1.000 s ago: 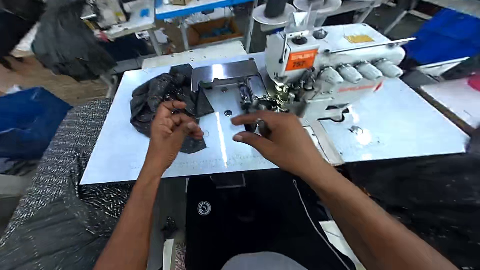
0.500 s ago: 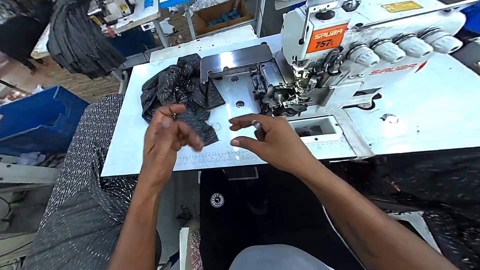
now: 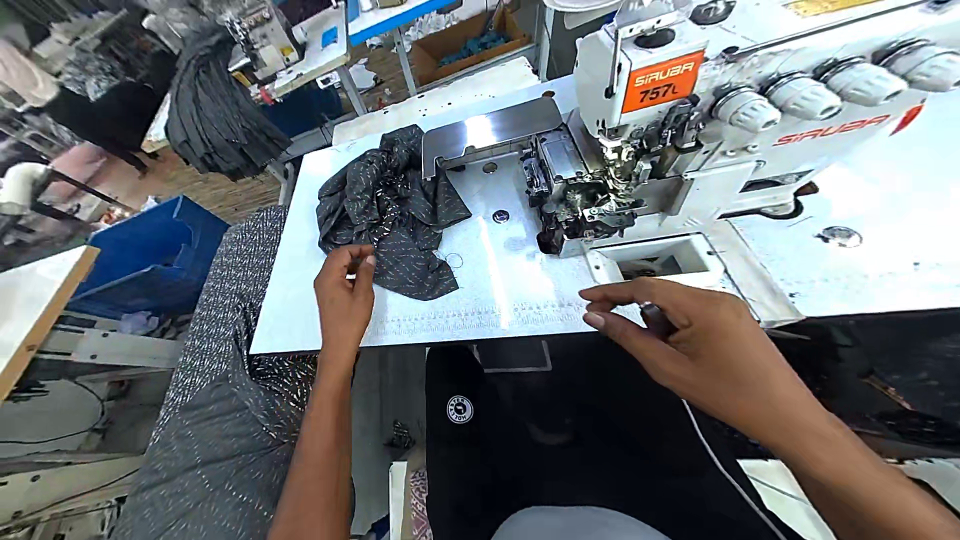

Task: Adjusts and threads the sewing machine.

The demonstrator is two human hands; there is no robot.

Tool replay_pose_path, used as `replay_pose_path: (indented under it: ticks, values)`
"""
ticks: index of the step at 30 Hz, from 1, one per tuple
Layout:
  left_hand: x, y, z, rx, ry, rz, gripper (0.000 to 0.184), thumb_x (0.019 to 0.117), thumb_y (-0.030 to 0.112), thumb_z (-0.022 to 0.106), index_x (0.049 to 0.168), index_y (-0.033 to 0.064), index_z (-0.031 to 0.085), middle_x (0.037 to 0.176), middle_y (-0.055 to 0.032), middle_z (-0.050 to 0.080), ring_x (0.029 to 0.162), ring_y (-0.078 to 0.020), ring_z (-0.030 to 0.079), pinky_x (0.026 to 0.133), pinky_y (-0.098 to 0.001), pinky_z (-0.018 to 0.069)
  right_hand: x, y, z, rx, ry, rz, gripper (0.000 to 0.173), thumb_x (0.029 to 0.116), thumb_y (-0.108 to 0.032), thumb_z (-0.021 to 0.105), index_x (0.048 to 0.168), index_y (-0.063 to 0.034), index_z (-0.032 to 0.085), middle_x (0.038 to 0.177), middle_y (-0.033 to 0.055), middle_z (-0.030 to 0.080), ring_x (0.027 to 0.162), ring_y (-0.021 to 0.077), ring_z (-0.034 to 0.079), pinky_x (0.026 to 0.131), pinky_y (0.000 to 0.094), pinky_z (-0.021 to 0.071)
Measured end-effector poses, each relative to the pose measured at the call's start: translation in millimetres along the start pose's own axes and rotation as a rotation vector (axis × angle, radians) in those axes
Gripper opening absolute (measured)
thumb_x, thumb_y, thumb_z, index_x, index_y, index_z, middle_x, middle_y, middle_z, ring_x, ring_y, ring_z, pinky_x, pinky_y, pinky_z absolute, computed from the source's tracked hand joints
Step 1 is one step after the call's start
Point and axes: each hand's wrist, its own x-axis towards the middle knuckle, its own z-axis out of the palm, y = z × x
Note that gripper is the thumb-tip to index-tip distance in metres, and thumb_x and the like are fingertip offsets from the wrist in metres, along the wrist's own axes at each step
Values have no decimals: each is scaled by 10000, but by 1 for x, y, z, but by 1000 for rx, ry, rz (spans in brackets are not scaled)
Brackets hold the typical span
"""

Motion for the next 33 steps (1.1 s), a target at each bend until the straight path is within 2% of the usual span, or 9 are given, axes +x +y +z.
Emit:
replay_pose_path:
  ticks: [4,7,10,14,17,19,22,25,33]
  values:
    - [38,12,24,96,3,206,221,1030,129,559,1159,51,721,1112,-122,691,908,-192,676,815,-387,573,-19,3,-12,-24,25,33,224,949,-373,632,1063,-230,761,836,-170,663,569,-64,489,480,159,425]
    - [63,32,49,208,-172,344,269,1042,190,565,1223,56,713,1160,-150,685,1017,-264,683,906,-472,573,-32,12,-17,-48,24,59,237,952,-387,630,1067,-226,762,824,-167,655,580,-53,505,487,174,442]
    - [81,44,78,472,-411,318,417,1037,328,596,1339,46,648,1311,-199,636,1242,-394,595,1017,-595,500,-42,18,-17,-47,29,85,254,948,-413,628,1065,-236,767,813,-163,661,569,-44,503,481,190,440]
    - [88,38,99,687,-558,191,537,982,449,653,1306,21,651,1302,-218,639,1266,-432,568,997,-644,483,-54,25,-18,-51,48,82,284,960,-459,613,1086,-255,766,891,-153,702,623,-44,550,519,196,468]
    - [85,29,89,580,-520,214,504,962,386,702,1316,31,650,1285,-194,658,1237,-391,603,1029,-601,488,-59,32,-20,-49,55,87,286,955,-458,618,1078,-250,770,910,-148,716,677,-38,603,559,212,516]
    - [80,27,71,419,-405,237,414,1009,298,639,1320,24,647,1281,-212,647,1188,-377,633,1022,-588,510,-62,33,-25,-48,36,111,284,957,-451,616,1082,-244,766,927,-144,721,726,-28,637,614,231,557]
    - [77,21,32,270,-171,144,339,1060,161,494,1332,-1,615,1276,-224,641,1110,-342,665,973,-546,540,-64,33,-28,-55,35,130,269,951,-417,616,1063,-226,770,879,-136,705,663,-25,600,568,231,523]
    - [82,-6,6,225,32,90,298,1051,128,487,1277,17,646,1213,-184,676,1020,-274,679,919,-480,547,-65,32,-25,-64,22,143,282,949,-422,606,1060,-217,766,841,-138,687,625,-16,569,536,252,494]
    - [114,-12,30,420,-365,275,325,1058,123,500,1326,35,660,1276,-213,662,1241,-382,602,1094,-560,445,-66,24,-12,-23,25,123,268,955,-432,603,1054,-241,763,847,-150,687,606,-31,544,517,222,472]
